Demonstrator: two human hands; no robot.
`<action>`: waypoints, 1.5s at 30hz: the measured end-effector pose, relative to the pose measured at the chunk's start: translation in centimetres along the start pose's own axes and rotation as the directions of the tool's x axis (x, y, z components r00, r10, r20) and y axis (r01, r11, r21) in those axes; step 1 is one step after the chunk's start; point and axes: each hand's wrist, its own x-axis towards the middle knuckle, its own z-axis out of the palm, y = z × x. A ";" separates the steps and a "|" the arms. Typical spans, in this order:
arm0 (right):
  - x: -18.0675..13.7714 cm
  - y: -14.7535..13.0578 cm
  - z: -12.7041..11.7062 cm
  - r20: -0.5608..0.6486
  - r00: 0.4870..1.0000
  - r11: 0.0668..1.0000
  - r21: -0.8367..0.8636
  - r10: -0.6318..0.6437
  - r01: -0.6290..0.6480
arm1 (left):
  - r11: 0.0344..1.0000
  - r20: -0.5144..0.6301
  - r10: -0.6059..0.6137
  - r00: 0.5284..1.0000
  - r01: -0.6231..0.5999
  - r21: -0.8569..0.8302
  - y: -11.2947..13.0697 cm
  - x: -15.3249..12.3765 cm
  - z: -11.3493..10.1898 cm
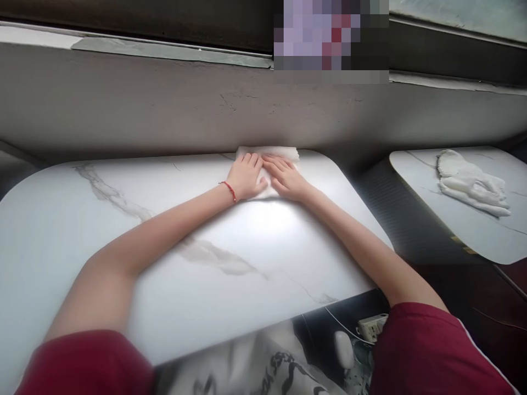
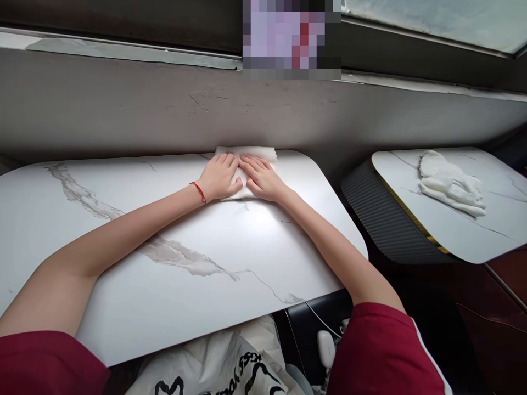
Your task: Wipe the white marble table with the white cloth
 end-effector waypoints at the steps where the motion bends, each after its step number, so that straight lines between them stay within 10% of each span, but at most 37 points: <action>1: 0.6 0.1 0.1 -0.002 1.000 1.000 0.008 -0.002 0.002 | 1.000 -0.006 -0.012 1.000 0.012 0.000 -0.4 0.1 0.1; 29: 1.2 0.2 0.4 -0.075 0.997 0.997 0.073 0.003 0.002 | 0.998 -0.045 -0.067 0.997 0.067 0.017 -0.7 0.0 0.8; 45: -13.7 -15.8 -1.6 -0.134 0.975 0.984 -0.035 -0.180 0.177 | 0.965 0.190 0.057 0.980 -0.103 0.240 10.2 -17.1 -4.3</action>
